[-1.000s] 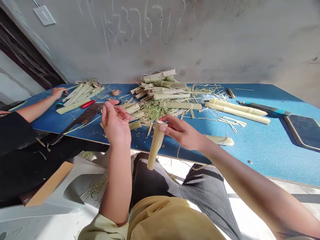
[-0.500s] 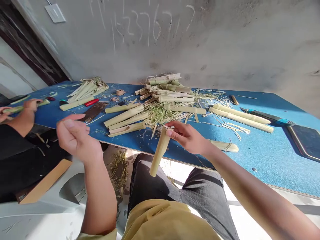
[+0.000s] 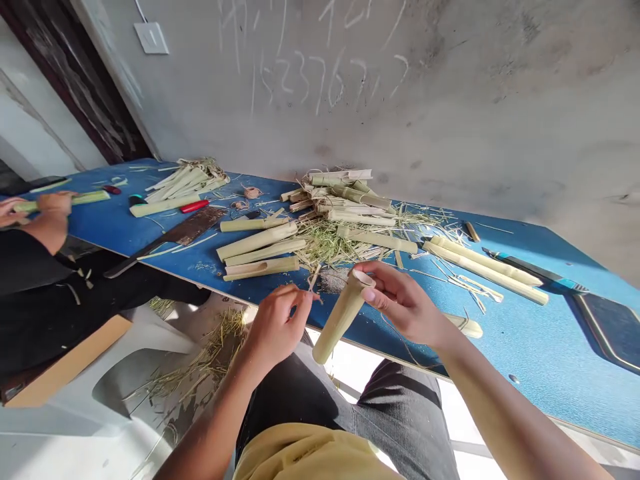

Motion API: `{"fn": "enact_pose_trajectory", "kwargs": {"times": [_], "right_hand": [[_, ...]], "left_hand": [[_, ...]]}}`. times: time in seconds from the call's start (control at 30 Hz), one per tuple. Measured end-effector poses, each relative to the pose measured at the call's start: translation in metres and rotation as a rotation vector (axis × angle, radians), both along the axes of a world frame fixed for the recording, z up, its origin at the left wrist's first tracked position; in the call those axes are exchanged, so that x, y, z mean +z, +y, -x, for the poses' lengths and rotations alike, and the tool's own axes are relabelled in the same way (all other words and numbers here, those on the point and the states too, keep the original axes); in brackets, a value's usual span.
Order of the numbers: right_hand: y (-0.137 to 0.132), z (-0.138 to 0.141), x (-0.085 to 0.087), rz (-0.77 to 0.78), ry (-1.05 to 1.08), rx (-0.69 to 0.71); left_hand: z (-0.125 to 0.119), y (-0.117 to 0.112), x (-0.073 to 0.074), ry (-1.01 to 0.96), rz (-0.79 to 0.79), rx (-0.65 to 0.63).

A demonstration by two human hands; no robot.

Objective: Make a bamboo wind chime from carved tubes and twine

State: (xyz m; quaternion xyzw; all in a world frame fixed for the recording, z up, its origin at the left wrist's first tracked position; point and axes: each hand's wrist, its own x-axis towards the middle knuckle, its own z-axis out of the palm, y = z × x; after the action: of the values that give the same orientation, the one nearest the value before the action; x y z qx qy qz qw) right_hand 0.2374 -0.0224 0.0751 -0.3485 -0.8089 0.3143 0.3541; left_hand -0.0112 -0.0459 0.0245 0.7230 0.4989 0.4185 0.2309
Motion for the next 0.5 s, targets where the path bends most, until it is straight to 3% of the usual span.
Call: {"fn": "enact_pose_trajectory", "kwargs": {"times": [0.1, 0.23, 0.3, 0.37, 0.5], "right_hand": [[-0.006, 0.006, 0.011, 0.035, -0.048, 0.109], [-0.01, 0.02, 0.02, -0.033, -0.147, 0.168], [-0.009, 0.026, 0.019, -0.041, -0.126, 0.157], [-0.008, 0.028, 0.015, -0.042, -0.106, 0.157], [-0.004, 0.028, 0.003, -0.034, -0.084, 0.176]], "left_hand": [[-0.019, -0.014, 0.002, -0.359, 0.242, -0.107], [-0.051, -0.017, 0.002, -0.81, 0.229, -0.184], [-0.061, -0.019, 0.0, -0.868, 0.173, -0.231], [-0.065, -0.023, -0.004, -0.879, 0.125, -0.193], [-0.052, -0.03, -0.015, -0.805, 0.101, -0.096]]}}
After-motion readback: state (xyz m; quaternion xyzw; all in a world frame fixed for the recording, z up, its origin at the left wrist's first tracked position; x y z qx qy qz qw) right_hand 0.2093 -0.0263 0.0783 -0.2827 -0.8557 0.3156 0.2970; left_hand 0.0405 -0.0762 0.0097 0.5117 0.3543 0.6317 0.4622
